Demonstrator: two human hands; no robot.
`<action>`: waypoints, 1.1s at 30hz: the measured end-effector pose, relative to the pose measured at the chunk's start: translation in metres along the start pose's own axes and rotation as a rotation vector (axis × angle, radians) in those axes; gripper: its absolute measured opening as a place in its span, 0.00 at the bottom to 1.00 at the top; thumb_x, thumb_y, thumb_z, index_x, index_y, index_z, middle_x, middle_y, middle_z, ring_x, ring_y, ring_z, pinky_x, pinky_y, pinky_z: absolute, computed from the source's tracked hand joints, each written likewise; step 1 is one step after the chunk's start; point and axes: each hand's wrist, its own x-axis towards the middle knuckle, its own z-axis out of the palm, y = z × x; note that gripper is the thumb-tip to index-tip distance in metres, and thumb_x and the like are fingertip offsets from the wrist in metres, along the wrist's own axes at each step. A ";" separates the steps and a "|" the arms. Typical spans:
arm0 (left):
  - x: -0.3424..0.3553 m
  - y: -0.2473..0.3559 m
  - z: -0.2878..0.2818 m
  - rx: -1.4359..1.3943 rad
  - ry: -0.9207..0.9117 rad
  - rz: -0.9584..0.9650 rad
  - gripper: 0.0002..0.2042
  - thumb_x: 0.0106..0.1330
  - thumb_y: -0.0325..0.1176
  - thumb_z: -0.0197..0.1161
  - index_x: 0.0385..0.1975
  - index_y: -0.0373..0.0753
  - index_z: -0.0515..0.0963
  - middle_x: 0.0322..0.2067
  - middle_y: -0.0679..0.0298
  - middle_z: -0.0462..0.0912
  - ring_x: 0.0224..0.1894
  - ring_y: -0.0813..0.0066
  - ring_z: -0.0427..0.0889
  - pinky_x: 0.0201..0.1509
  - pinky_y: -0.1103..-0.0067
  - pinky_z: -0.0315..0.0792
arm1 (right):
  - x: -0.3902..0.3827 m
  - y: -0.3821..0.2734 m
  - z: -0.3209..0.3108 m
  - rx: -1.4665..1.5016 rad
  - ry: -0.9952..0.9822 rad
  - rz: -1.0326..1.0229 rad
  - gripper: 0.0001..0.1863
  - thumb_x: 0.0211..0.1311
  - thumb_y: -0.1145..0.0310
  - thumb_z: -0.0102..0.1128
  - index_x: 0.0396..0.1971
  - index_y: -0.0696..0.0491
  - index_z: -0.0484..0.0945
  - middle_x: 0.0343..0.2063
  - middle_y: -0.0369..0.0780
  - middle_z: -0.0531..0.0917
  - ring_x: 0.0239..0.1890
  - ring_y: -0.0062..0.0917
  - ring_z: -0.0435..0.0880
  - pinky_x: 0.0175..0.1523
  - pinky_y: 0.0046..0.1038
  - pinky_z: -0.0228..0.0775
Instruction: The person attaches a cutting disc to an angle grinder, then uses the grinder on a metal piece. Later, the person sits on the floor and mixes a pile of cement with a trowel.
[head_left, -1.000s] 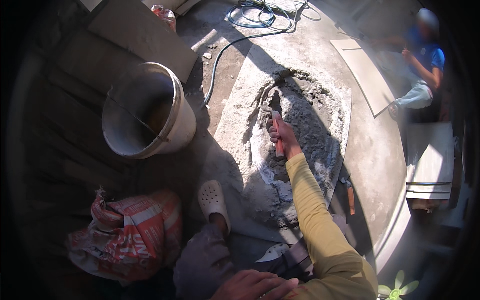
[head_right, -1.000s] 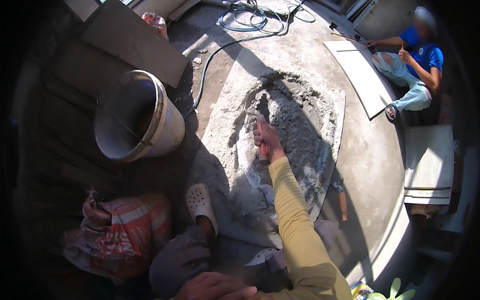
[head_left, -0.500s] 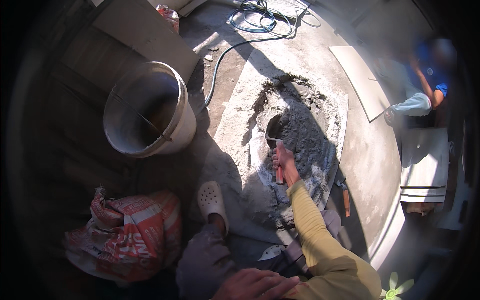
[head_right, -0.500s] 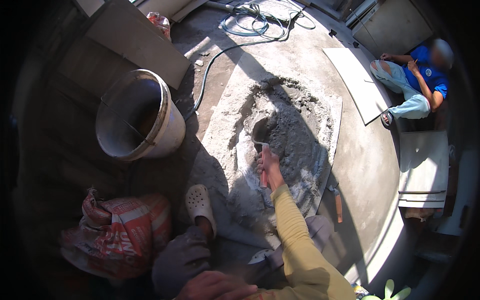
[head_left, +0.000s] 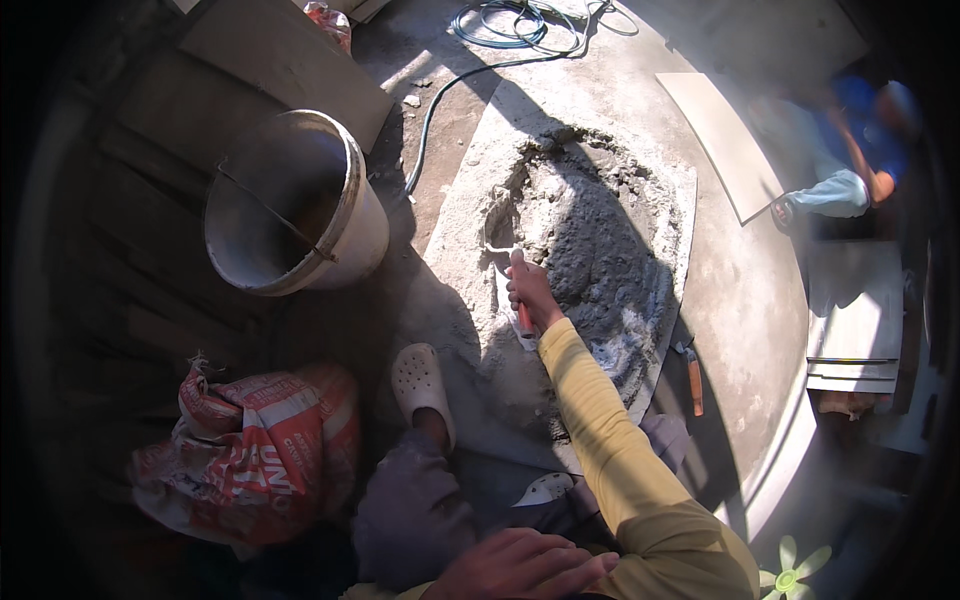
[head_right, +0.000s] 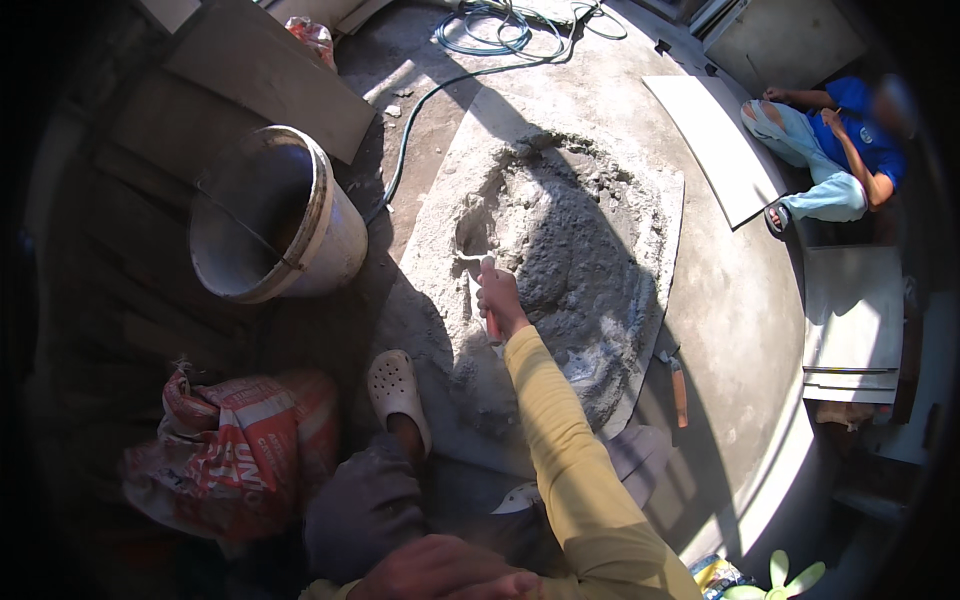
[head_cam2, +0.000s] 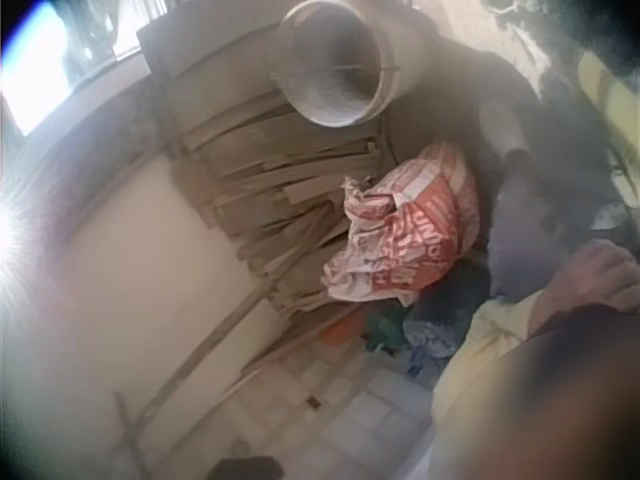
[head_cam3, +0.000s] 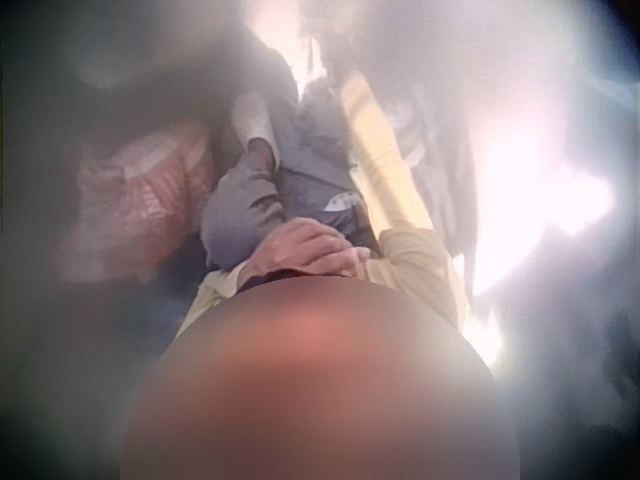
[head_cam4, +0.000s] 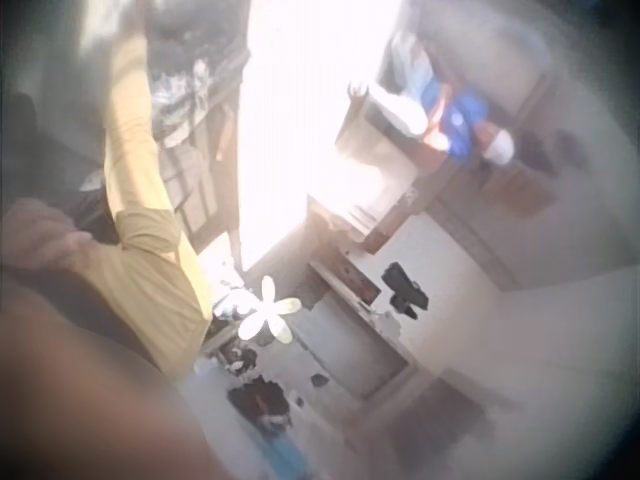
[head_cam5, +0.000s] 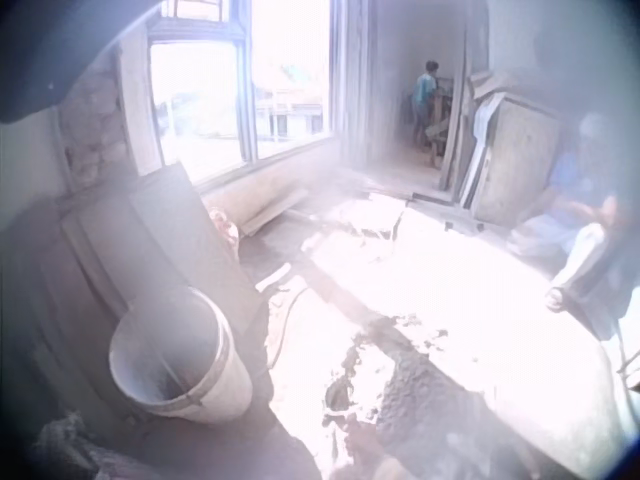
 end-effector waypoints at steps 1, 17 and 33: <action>-0.001 0.000 0.000 -0.007 0.006 0.009 0.20 0.59 0.32 0.69 0.54 0.43 0.82 0.40 0.66 0.86 0.44 0.69 0.85 0.49 0.74 0.77 | -0.007 0.001 -0.010 0.001 0.000 0.024 0.27 0.75 0.39 0.53 0.36 0.52 0.71 0.15 0.29 0.65 0.12 0.13 0.61 0.16 0.22 0.58; -0.003 0.008 -0.030 0.023 -0.044 -0.188 0.21 0.59 0.33 0.65 0.55 0.44 0.83 0.41 0.66 0.86 0.46 0.66 0.85 0.54 0.71 0.78 | 0.033 -0.050 0.003 0.058 -0.059 -0.005 0.29 0.72 0.38 0.56 0.41 0.54 0.72 0.18 0.31 0.69 0.12 0.13 0.64 0.16 0.21 0.62; -0.011 -0.008 -0.021 -0.050 0.047 -0.154 0.21 0.62 0.36 0.63 0.57 0.43 0.82 0.41 0.66 0.86 0.47 0.67 0.85 0.55 0.71 0.78 | -0.031 -0.006 -0.038 0.140 0.166 0.127 0.25 0.74 0.38 0.54 0.39 0.48 0.70 0.16 0.29 0.64 0.11 0.13 0.61 0.17 0.22 0.59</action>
